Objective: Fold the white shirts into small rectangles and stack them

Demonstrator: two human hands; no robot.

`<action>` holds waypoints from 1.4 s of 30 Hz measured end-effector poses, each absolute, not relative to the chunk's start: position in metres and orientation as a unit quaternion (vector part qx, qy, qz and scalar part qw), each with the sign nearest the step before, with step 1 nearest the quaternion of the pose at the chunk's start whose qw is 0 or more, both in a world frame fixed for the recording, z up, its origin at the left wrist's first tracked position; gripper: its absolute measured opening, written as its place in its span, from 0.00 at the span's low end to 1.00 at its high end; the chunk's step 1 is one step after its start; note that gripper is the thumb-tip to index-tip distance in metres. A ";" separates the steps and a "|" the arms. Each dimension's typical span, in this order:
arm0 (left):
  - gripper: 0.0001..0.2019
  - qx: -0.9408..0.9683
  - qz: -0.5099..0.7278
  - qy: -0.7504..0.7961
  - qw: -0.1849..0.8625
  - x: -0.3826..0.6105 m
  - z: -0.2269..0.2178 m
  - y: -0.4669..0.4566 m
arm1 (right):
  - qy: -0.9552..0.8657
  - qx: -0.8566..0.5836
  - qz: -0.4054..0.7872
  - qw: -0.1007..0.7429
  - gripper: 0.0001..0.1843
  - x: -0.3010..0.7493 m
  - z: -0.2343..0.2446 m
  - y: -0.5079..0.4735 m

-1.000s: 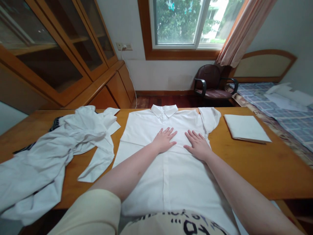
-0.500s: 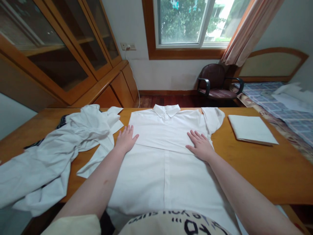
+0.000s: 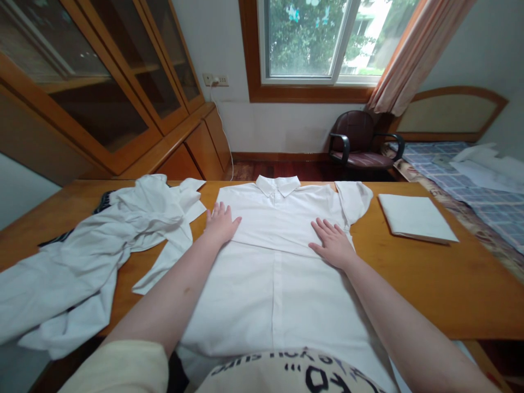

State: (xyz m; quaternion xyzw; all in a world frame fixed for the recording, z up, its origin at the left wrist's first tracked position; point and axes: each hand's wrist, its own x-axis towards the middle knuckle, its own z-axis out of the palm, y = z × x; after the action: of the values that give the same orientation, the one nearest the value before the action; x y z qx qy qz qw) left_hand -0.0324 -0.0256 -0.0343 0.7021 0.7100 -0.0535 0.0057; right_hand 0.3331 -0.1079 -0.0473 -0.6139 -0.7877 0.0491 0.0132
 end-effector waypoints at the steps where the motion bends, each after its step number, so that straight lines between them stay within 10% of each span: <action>1: 0.35 0.722 -0.030 0.691 0.001 -0.025 -0.035 -0.022 | -0.787 -0.614 0.050 0.012 0.39 0.333 -0.047 -0.108; 42: 0.35 0.731 0.006 0.682 0.020 -0.008 -0.054 -0.006 | -0.775 -0.629 0.063 0.019 0.42 0.316 -0.041 -0.126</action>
State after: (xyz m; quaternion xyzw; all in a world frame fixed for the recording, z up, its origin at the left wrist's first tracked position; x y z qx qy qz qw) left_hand -0.0081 -0.0056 -0.0537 0.7309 0.6822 0.0065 0.0202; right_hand 0.3162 -0.1261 -0.0405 -0.6288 -0.7748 0.0631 0.0189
